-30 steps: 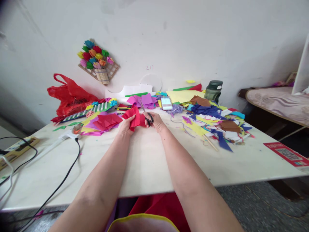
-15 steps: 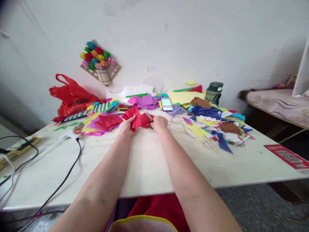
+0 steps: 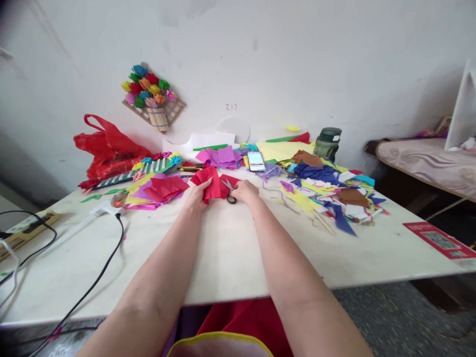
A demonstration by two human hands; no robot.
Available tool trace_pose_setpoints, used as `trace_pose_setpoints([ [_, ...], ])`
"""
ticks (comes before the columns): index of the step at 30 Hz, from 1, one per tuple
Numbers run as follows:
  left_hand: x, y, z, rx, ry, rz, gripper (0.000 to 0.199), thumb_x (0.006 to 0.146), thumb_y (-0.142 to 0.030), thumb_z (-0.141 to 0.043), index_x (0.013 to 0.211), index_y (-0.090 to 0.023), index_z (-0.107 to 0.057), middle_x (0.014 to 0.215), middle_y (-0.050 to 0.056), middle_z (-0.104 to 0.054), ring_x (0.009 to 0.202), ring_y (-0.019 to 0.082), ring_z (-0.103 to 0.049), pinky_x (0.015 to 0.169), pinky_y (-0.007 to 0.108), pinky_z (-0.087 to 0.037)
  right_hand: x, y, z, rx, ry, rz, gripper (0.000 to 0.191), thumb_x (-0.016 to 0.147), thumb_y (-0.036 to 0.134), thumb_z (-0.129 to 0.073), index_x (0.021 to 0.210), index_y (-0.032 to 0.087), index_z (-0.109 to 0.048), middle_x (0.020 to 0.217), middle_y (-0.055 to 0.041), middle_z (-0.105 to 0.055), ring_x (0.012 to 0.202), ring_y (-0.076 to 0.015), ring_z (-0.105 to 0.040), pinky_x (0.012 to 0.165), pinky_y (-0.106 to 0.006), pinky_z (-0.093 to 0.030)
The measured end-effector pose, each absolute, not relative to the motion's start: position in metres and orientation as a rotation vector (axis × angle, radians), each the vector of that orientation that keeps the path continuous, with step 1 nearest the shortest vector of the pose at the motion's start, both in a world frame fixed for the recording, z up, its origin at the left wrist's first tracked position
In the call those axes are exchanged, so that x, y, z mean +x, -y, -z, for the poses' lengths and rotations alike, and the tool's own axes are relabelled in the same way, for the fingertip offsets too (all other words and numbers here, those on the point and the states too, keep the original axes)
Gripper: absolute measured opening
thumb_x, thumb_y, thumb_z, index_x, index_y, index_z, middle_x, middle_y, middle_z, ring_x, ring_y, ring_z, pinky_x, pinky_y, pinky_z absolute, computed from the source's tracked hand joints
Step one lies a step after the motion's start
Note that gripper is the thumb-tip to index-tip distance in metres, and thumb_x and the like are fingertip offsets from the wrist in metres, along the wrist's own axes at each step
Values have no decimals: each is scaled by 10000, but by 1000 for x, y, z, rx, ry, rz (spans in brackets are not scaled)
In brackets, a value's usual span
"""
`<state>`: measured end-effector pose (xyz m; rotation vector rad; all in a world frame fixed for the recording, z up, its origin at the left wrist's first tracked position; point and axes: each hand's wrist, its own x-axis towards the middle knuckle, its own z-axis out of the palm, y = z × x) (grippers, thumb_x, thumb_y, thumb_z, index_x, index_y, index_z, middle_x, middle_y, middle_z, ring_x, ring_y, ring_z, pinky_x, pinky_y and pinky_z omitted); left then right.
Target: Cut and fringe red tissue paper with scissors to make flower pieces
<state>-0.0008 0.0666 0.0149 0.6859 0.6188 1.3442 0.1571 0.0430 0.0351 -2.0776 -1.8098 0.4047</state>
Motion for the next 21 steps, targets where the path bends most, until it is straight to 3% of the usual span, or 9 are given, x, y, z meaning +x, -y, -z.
trace_pose_setpoints([
  [3, -2, -68, -13, 715, -601, -1345, 205, 693, -117, -702, 884, -111, -627, 825, 89, -697, 751, 205, -681, 784, 347, -549, 154, -44, -35, -1983, 1702, -324, 206, 690, 311, -574, 830, 248, -711, 1043, -40, -669, 940, -235, -602, 677, -285, -411],
  [5, -2, -69, -11, 723, -590, -1350, 222, 684, -121, -710, 889, -117, -626, 836, 88, -698, 752, 204, -680, 780, 344, -549, 152, -43, -36, -1849, 1591, -353, 225, 758, 358, -527, 799, 216, -695, 983, -54, -681, 910, -219, -605, 659, -270, -413],
  [8, -1, -70, -10, 750, -561, -1340, 254, 671, -130, -720, 906, -118, -623, 867, 94, -699, 763, 209, -679, 775, 347, -550, 146, -40, -36, -1527, 1424, -721, 361, 801, 489, -483, 764, 169, -646, 803, -60, -682, 709, -169, -613, 519, -229, -391],
  [12, 1, -70, -8, 780, -545, -1331, 269, 661, -140, -727, 908, -110, -624, 847, 91, -699, 753, 204, -675, 762, 341, -547, 134, -38, -31, -1211, 1344, -1134, 369, 708, 529, -609, 707, 161, -589, 617, -27, -620, 504, -116, -531, 396, -200, -308],
  [17, 1, -70, -8, 828, -528, -1342, 306, 623, -157, -757, 899, -111, -635, 853, 88, -700, 771, 198, -671, 771, 325, -535, 124, -45, -22, -1275, 1213, -980, 214, 659, 341, -643, 592, 189, -508, 442, 64, -456, 393, -83, -385, 388, -204, -288],
  [21, -5, -73, -9, 850, -639, -1309, 298, 587, -177, -771, 845, -99, -644, 809, 101, -702, 756, 212, -673, 700, 297, -539, 132, -57, -16, -1339, 1192, -743, 185, 664, 326, -587, 561, 197, -504, 447, 60, -440, 459, -109, -430, 465, -227, -352],
])
